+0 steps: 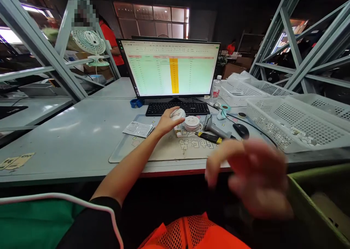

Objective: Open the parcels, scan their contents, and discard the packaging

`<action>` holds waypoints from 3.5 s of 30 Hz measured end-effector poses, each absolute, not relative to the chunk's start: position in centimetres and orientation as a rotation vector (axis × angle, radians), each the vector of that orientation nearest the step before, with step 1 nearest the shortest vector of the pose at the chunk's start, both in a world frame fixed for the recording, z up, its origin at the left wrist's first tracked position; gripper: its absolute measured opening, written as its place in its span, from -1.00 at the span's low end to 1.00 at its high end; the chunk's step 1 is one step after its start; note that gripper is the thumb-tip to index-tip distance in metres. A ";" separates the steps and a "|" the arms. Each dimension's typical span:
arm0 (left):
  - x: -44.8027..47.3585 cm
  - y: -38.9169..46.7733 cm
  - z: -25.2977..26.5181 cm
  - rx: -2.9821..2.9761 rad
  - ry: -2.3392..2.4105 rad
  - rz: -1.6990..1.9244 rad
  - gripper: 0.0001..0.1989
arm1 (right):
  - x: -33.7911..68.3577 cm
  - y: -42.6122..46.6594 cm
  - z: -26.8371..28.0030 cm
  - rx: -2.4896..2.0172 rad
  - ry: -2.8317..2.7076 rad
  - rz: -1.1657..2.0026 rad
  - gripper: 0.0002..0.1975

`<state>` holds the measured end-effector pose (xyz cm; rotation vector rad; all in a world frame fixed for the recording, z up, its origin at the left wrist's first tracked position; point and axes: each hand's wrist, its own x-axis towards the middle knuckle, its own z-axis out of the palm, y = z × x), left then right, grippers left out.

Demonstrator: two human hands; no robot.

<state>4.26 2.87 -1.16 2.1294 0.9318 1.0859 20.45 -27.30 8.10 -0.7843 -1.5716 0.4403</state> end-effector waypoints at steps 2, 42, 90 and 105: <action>6.2 3.0 -0.6 2.189 0.881 1.063 -0.25 | 22.8 -22.5 8.4 -0.728 -1.533 0.415 -0.46; -0.3 7.5 -0.9 2.208 1.286 1.071 -0.27 | 37.1 -11.9 -2.0 -1.196 -0.966 0.260 -0.43; 3.2 4.3 -6.9 2.037 0.875 0.960 -0.69 | 33.8 -11.1 1.7 -2.073 -2.092 0.480 -0.54; 2.8 3.6 -5.5 2.181 1.329 0.894 -0.65 | 30.3 -12.7 4.6 -1.794 -2.165 0.644 -0.53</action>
